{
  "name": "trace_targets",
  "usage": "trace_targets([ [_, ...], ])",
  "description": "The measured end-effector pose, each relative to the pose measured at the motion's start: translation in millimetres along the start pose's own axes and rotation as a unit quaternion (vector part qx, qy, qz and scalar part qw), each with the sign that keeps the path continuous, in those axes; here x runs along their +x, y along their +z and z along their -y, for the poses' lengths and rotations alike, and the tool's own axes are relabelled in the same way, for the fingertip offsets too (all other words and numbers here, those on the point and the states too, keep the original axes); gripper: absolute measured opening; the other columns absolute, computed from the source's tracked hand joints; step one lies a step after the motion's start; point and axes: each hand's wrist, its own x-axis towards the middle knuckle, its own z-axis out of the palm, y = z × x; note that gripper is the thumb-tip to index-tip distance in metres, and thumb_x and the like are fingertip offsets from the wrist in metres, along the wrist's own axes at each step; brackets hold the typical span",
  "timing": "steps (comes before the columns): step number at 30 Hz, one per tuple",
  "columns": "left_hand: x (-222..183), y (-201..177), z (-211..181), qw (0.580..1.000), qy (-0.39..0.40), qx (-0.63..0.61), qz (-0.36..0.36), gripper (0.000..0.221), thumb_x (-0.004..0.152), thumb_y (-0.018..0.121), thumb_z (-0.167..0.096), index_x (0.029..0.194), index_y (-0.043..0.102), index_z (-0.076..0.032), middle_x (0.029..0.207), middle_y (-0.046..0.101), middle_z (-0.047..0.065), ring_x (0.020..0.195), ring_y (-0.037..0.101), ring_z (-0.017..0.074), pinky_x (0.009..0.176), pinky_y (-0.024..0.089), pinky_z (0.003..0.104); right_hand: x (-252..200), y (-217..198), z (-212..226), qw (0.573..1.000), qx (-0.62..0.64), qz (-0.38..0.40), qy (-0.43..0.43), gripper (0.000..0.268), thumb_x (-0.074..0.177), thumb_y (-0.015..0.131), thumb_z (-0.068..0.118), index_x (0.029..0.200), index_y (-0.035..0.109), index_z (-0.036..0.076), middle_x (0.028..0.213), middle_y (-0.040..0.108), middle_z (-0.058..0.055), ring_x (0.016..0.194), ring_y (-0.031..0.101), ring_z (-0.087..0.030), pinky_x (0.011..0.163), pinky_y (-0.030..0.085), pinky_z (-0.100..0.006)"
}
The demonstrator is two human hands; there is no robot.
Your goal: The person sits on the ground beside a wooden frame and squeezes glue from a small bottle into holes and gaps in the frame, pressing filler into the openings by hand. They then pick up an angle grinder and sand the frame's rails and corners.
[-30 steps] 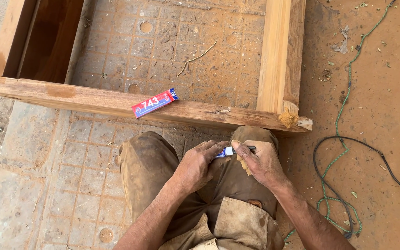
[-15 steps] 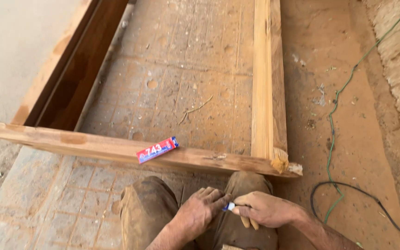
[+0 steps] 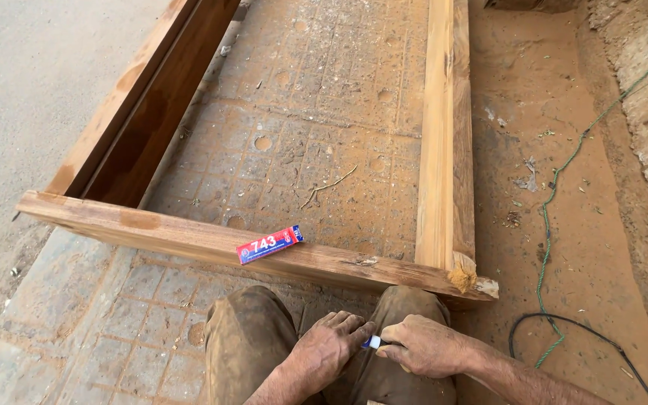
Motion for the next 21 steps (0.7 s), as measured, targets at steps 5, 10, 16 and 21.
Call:
trace_targets([
  [5,6,-5,2,0.997,-0.043,-0.052,0.027,0.049,0.087,0.068,-0.008,0.135,0.06,-0.002,0.116,0.066,0.018,0.114,0.06,0.0379,0.098,0.048,0.046,5,10,-9,0.993,-0.109,-0.044,-0.019,0.03,0.103,0.061,0.032,0.095,0.067,0.003,0.073,0.07,-0.015,0.073,0.071,-0.032,0.068,0.055,-0.046],
  [10,13,-9,8,0.993,-0.063,-0.098,-0.027,0.05,0.082,0.07,-0.006,0.131,0.063,-0.002,0.119,0.068,0.02,0.116,0.062,0.0412,0.098,0.051,0.047,9,4,-18,0.969,-0.187,-0.149,-0.069,0.033,0.097,0.064,0.036,0.089,0.067,0.004,0.076,0.071,-0.013,0.072,0.071,-0.033,0.07,0.057,-0.048],
  [16,9,-18,-12,0.987,-0.073,-0.117,-0.084,0.047,0.086,0.069,-0.006,0.133,0.061,-0.003,0.12,0.068,0.017,0.111,0.064,0.0376,0.097,0.052,0.045,2,-6,-18,0.993,-0.017,-0.11,0.033,0.044,0.1,0.051,0.049,0.092,0.069,0.01,0.069,0.068,-0.008,0.061,0.067,-0.019,0.062,0.057,-0.038],
  [21,11,-15,-13,0.985,-0.04,-0.057,-0.155,0.057,0.083,0.069,-0.004,0.138,0.057,-0.002,0.122,0.066,0.017,0.112,0.063,0.0358,0.098,0.051,0.045,1,-3,-23,0.956,0.275,-0.091,0.046,0.054,0.101,0.051,0.047,0.077,0.067,0.001,0.054,0.062,-0.005,0.045,0.055,-0.012,0.044,0.047,-0.031],
])
